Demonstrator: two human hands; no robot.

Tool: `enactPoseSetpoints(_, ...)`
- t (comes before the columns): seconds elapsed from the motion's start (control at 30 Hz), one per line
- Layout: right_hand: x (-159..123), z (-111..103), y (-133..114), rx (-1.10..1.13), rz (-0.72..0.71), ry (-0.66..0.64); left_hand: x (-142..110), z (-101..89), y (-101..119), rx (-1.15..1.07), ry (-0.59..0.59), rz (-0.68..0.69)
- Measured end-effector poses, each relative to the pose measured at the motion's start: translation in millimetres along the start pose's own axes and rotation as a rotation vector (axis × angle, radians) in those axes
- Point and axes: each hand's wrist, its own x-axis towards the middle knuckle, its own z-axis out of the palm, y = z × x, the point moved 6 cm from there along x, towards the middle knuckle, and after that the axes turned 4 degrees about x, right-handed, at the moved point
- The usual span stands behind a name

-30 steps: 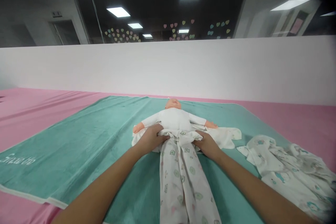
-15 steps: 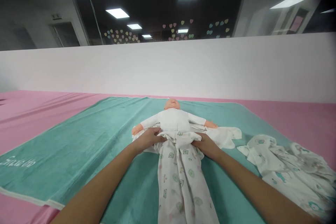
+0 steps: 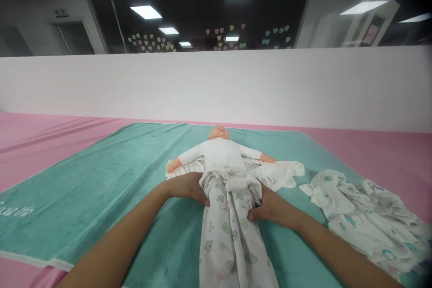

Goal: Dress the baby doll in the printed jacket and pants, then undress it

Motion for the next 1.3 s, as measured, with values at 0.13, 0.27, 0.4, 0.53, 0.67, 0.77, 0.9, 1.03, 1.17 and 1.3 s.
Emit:
enactPoseSetpoints(0.13,-1,0,3,-0.063,-0.012,0.117,6,4.6,-1,-0.038,0.121,-0.003)
enactPoseSetpoints(0.27,1,-9,-6,-0.303,-0.146,0.199,11,4.8,-1,-0.103,0.24,0.023)
enactPoseSetpoints(0.4,3,-19,-11,-0.495,-0.246,0.288,17,3.6,-6,-0.121,0.333,-0.008)
enactPoseSetpoints(0.53,2,-22,-14,-0.504,-0.31,0.371,22,1.2,-13,-0.092,0.411,-0.055)
enactPoseSetpoints(0.67,1,-18,-13,-0.509,-0.285,0.343,23,3.8,-17,-0.123,0.405,-0.059)
enactPoseSetpoints(0.77,1,-17,-11,-0.485,-0.246,0.32,24,7.2,-15,-0.216,0.38,-0.01)
enactPoseSetpoints(0.9,1,-17,-10,-0.476,-0.213,0.293,22,11.1,-11,-0.289,0.278,0.01)
enactPoseSetpoints(1.03,2,-15,-7,-0.403,-0.162,0.222,18,8.2,-6,-0.205,0.171,0.021)
enactPoseSetpoints(1.17,4,-14,-4,-0.343,-0.136,0.218,13,5.7,-3,-0.073,0.061,0.002)
enactPoseSetpoints(1.3,6,-15,0,-0.253,-0.103,0.211,5,8.9,7,-0.003,-0.044,0.025)
